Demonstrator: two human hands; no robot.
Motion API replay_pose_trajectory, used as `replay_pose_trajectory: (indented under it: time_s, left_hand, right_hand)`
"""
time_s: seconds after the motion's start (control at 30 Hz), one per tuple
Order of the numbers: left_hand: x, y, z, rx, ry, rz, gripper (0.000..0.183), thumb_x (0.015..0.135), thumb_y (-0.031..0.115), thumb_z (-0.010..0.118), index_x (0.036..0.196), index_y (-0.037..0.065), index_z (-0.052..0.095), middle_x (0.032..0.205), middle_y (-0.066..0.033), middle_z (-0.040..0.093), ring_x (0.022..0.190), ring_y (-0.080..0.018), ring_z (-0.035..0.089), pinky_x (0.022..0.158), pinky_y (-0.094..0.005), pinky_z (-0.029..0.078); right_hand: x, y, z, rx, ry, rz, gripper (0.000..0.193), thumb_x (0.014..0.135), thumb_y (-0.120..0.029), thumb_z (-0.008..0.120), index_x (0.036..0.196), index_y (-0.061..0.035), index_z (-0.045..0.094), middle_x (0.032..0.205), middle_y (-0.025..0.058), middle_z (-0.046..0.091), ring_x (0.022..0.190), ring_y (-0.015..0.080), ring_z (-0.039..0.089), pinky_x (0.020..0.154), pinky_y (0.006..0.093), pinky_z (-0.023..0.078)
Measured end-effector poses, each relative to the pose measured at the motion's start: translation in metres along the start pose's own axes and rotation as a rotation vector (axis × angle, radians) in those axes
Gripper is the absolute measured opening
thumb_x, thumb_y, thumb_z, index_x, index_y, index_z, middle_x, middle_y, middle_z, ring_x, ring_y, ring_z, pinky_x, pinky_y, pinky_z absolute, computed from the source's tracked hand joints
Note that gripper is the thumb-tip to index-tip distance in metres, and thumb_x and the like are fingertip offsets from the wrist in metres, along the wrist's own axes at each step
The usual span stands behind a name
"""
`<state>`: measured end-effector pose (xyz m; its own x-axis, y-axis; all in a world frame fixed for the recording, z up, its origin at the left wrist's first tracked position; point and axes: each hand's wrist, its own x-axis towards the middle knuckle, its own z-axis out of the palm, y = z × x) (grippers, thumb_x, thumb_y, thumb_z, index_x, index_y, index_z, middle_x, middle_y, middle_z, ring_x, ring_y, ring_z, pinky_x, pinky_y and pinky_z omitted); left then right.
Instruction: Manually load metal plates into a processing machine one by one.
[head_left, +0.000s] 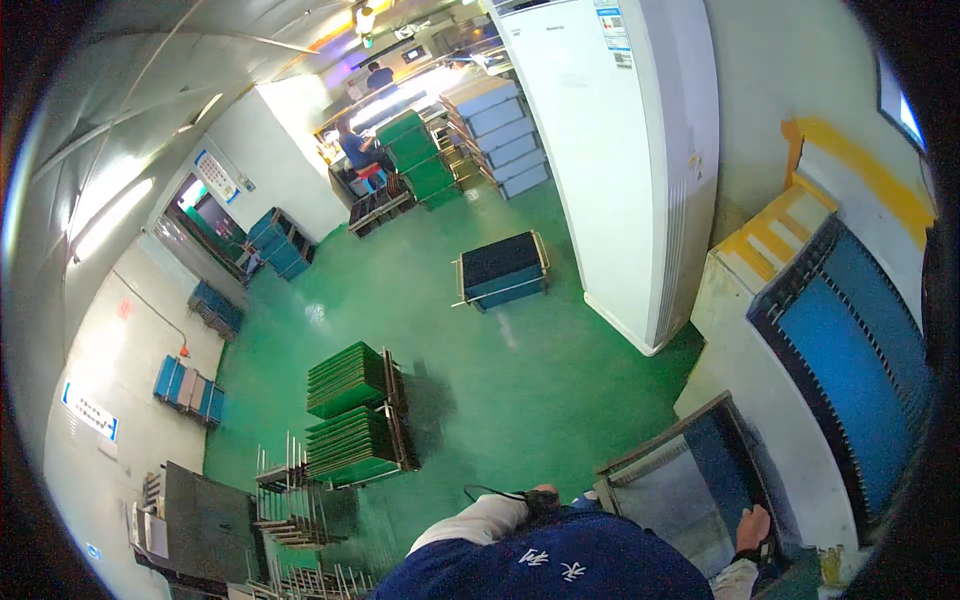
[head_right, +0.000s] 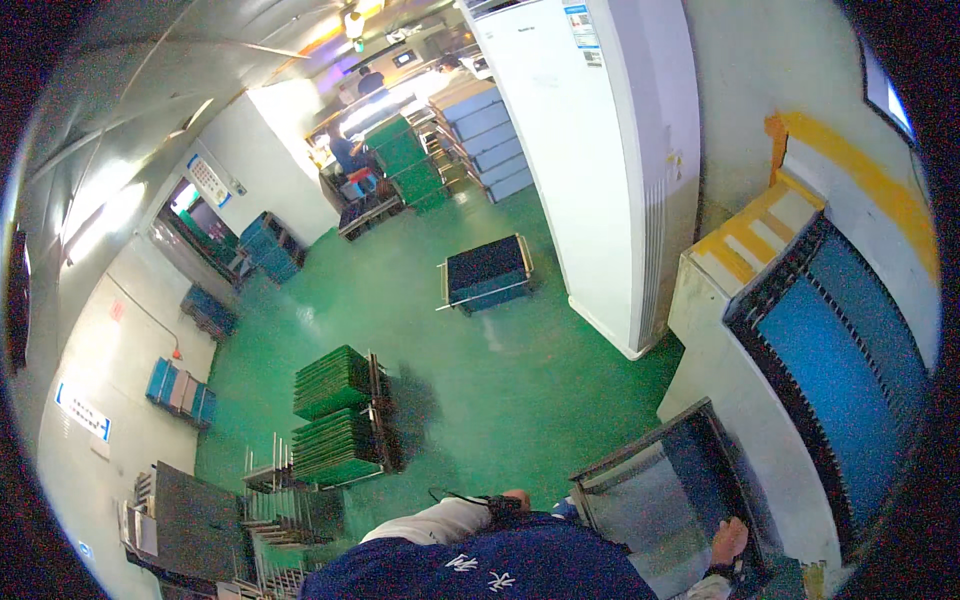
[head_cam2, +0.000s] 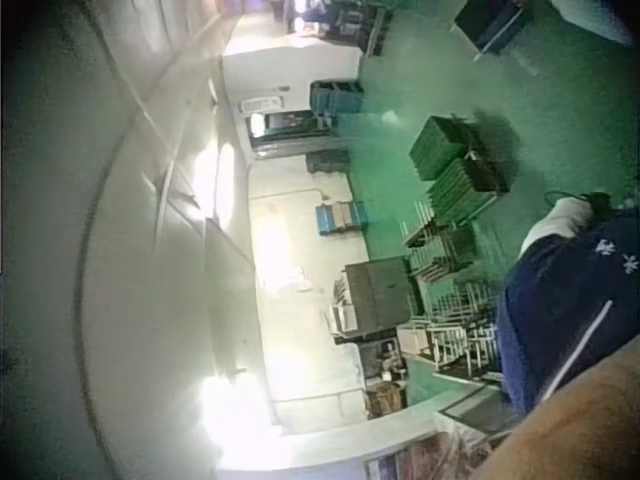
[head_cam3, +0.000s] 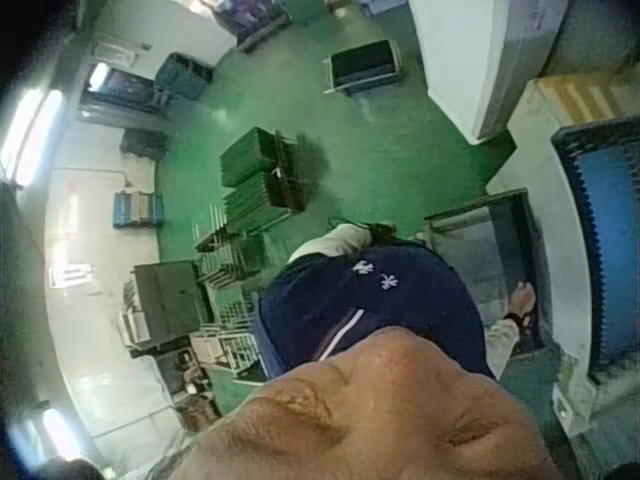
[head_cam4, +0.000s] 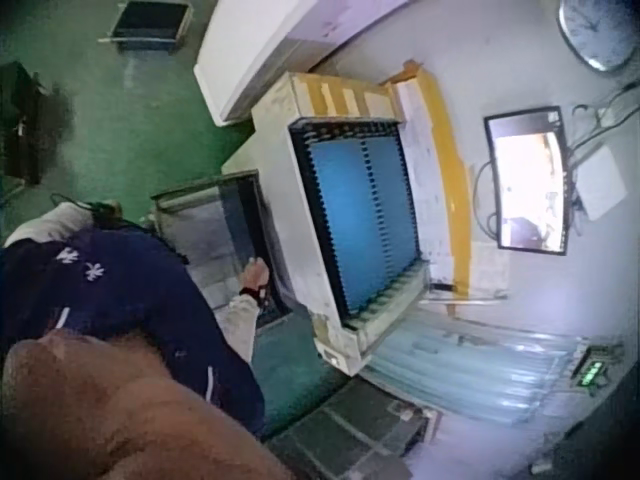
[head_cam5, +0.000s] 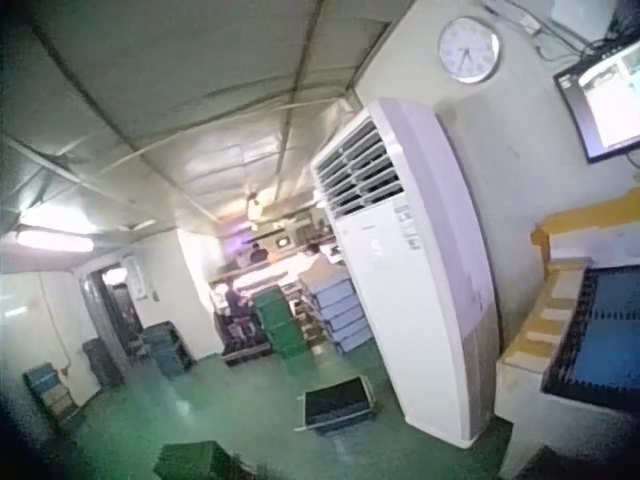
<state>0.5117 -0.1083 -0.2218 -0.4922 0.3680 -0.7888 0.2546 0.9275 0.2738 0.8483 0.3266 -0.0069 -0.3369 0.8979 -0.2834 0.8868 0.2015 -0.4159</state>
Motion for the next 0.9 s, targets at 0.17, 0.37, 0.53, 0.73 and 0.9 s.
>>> replay_pose_trajectory:
  time_s: [0.17,0.37,0.53,0.73,0.9]
  left_hand:
    - [-0.019,0.076,-0.044,0.17,-0.127,0.165,0.027,0.064,0.028,0.065,0.084,0.01,0.069,0.088,-0.0139,0.066,0.084,-0.032,0.063,0.072,-0.043,0.048]
    - [0.067,0.068,-0.006,0.14,-0.118,0.464,0.024,0.065,0.027,0.062,0.077,0.007,0.067,0.078,-0.0126,0.065,0.071,-0.0301,0.063,0.061,-0.0445,0.046]
    - [0.095,-0.003,0.042,0.122,0.042,0.281,0.024,0.061,0.033,0.065,0.068,0.01,0.068,0.068,-0.014,0.064,0.062,-0.0312,0.062,0.056,-0.0437,0.048]
    - [0.047,0.041,-0.028,0.151,-0.11,0.339,0.033,0.066,0.04,0.062,0.075,0.01,0.069,0.074,-0.0139,0.065,0.069,-0.0313,0.062,0.062,-0.0434,0.048]
    - [0.001,0.07,-0.051,0.172,-0.123,0.239,0.045,0.071,0.049,0.057,0.088,0.009,0.068,0.087,-0.0137,0.065,0.083,-0.0309,0.061,0.073,-0.0412,0.048]
  right_hand:
    - [0.005,0.074,-0.015,-0.14,0.365,-0.304,0.021,0.074,-0.012,0.064,0.077,0.0051,0.053,0.076,0.0287,0.052,0.076,0.0443,0.052,0.062,0.05,0.037]
    - [-0.038,0.051,-0.105,-0.087,0.223,0.018,0.042,0.077,-0.027,0.061,0.103,0.0061,0.057,0.099,0.0254,0.057,0.094,0.041,0.051,0.083,0.0458,0.04]
    - [-0.006,0.074,-0.063,0.461,0.386,0.062,0.03,0.084,-0.018,0.056,0.104,0.0034,0.056,0.086,0.0138,0.055,0.077,0.0209,0.053,0.069,0.0358,0.045]
    - [-0.078,-0.003,-0.111,0.569,0.403,0.027,0.037,0.079,-0.015,0.059,0.109,0.0063,0.054,0.103,0.0188,0.055,0.09,0.0313,0.054,0.078,0.0404,0.044]
    - [-0.065,-0.029,-0.11,1.635,0.147,0.121,0.016,0.078,-0.005,0.057,0.093,-0.0024,0.06,0.09,0.0094,0.061,0.079,0.0256,0.058,0.074,0.0395,0.047]
